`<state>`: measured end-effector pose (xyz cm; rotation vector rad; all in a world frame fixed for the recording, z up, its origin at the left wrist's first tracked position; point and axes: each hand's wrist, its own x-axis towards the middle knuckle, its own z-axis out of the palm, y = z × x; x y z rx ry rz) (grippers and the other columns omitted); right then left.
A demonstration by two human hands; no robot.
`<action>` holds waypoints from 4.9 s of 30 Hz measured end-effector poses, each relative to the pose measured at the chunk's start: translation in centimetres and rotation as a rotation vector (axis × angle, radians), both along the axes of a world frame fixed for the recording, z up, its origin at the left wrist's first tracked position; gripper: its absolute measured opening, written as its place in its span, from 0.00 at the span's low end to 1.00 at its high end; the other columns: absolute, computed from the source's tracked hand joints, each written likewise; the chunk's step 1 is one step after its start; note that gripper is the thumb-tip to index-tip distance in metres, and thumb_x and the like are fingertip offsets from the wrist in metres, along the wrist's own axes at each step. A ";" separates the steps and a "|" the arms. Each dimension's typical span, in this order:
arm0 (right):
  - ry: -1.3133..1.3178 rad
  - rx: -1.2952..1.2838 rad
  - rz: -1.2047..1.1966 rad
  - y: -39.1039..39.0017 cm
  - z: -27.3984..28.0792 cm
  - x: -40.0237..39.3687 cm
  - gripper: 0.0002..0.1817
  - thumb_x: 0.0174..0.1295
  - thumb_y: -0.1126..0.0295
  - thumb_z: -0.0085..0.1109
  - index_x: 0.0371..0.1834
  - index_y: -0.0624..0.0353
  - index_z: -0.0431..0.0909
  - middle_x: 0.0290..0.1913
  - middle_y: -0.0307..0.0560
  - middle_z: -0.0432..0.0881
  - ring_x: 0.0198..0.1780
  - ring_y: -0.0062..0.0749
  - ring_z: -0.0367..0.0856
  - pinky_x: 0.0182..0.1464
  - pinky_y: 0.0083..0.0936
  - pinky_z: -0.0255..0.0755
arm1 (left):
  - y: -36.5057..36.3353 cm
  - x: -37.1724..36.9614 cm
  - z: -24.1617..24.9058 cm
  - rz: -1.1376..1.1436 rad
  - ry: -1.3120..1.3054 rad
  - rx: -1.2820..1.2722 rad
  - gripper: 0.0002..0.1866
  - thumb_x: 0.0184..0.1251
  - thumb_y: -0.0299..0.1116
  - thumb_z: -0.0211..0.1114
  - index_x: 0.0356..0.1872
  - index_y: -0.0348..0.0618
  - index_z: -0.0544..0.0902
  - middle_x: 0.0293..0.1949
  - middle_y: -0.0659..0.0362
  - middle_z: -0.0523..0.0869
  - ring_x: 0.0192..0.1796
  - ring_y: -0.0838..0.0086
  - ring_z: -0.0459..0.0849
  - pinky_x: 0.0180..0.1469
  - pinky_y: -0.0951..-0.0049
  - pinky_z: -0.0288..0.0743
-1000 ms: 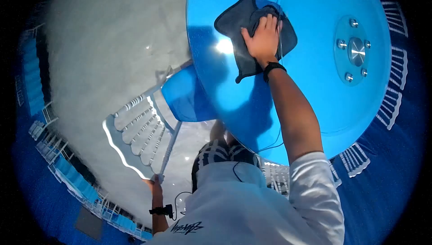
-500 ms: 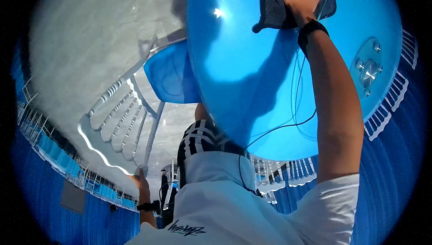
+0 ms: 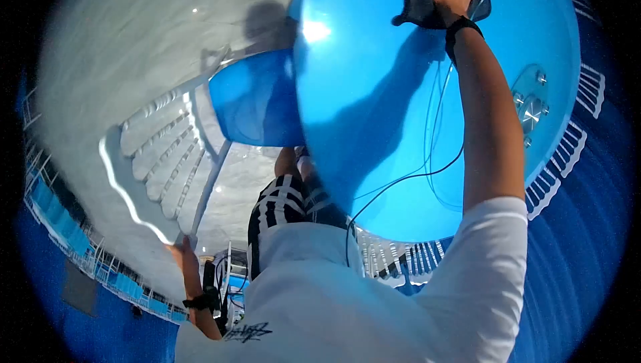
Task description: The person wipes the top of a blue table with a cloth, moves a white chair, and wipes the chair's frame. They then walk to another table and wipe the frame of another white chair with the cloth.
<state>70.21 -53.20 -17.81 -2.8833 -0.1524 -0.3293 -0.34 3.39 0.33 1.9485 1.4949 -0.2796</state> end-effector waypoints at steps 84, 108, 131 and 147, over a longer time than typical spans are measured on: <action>0.811 1.425 0.327 22.7 19.6 -50.6 0.26 0.84 0.65 0.48 0.80 0.64 0.65 0.76 0.48 0.73 0.73 0.34 0.73 0.76 0.33 0.64 | -0.3 0.5 -1.1 -0.150 -0.221 0.138 0.23 0.67 0.32 0.59 0.60 0.41 0.63 0.46 0.38 0.88 0.49 0.38 0.87 0.49 0.42 0.80; 0.402 0.386 1.113 57.2 16.1 -37.2 0.33 0.68 0.62 0.53 0.74 0.68 0.70 0.77 0.61 0.71 0.77 0.56 0.70 0.78 0.38 0.61 | -1.0 0.3 2.0 -0.027 -0.202 0.158 0.30 0.54 0.20 0.69 0.60 0.37 0.68 0.51 0.42 0.84 0.51 0.45 0.88 0.50 0.48 0.83; 0.605 0.474 1.512 50.6 19.1 -56.5 0.26 0.62 0.79 0.49 0.66 0.69 0.77 0.76 0.57 0.72 0.72 0.59 0.75 0.72 0.39 0.70 | -1.4 -0.1 -0.4 -0.031 -0.265 0.068 0.34 0.68 0.34 0.64 0.74 0.33 0.68 0.57 0.41 0.86 0.56 0.46 0.87 0.56 0.50 0.82; 0.602 0.417 1.533 44.8 19.4 -63.8 0.24 0.61 0.78 0.57 0.62 0.54 0.82 0.77 0.40 0.72 0.65 0.53 0.79 0.63 0.43 0.78 | -4.5 -18.1 -6.0 0.277 -0.677 -0.568 0.46 0.57 0.30 0.82 0.78 0.44 0.68 0.73 0.44 0.76 0.64 0.59 0.84 0.65 0.62 0.78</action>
